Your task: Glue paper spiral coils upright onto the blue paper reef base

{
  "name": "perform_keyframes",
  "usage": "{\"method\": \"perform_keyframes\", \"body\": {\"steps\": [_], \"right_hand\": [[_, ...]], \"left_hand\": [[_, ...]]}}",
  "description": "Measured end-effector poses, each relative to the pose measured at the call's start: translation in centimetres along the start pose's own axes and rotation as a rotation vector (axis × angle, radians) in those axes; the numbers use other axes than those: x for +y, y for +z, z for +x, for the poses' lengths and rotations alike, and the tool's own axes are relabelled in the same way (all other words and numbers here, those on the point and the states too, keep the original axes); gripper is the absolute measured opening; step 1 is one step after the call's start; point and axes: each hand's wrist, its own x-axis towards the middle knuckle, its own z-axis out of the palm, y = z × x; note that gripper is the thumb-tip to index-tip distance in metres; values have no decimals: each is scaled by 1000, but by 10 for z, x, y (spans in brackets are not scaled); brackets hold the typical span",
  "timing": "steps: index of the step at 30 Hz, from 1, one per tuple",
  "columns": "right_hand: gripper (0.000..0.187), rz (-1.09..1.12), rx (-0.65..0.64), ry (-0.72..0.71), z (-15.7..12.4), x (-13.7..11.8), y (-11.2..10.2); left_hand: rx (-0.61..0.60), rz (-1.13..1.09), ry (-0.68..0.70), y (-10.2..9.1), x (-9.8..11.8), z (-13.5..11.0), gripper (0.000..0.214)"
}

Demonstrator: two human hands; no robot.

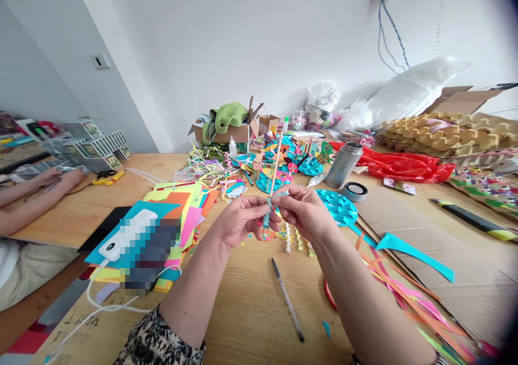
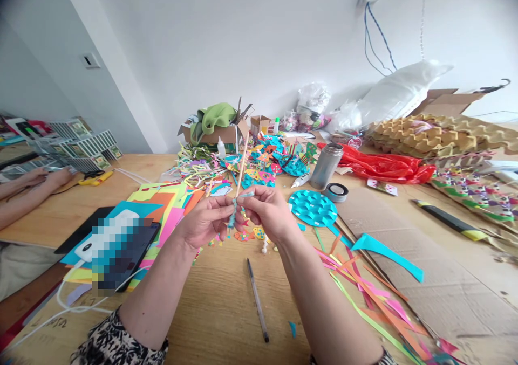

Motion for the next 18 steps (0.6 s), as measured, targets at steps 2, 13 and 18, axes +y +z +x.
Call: {"method": "perform_keyframes", "body": {"steps": [2, 13, 18], "right_hand": [[21, -80, 45, -33, 0, 1, 1], [28, -238, 144, -102, 0, 2, 6], [29, -246, 126, -93, 1, 3, 5]], "left_hand": [[141, 95, 72, 4, -1, 2, 31], [618, 803, 519, 9, -25, 7, 14], [639, 829, 507, 9, -25, 7, 14]]}}
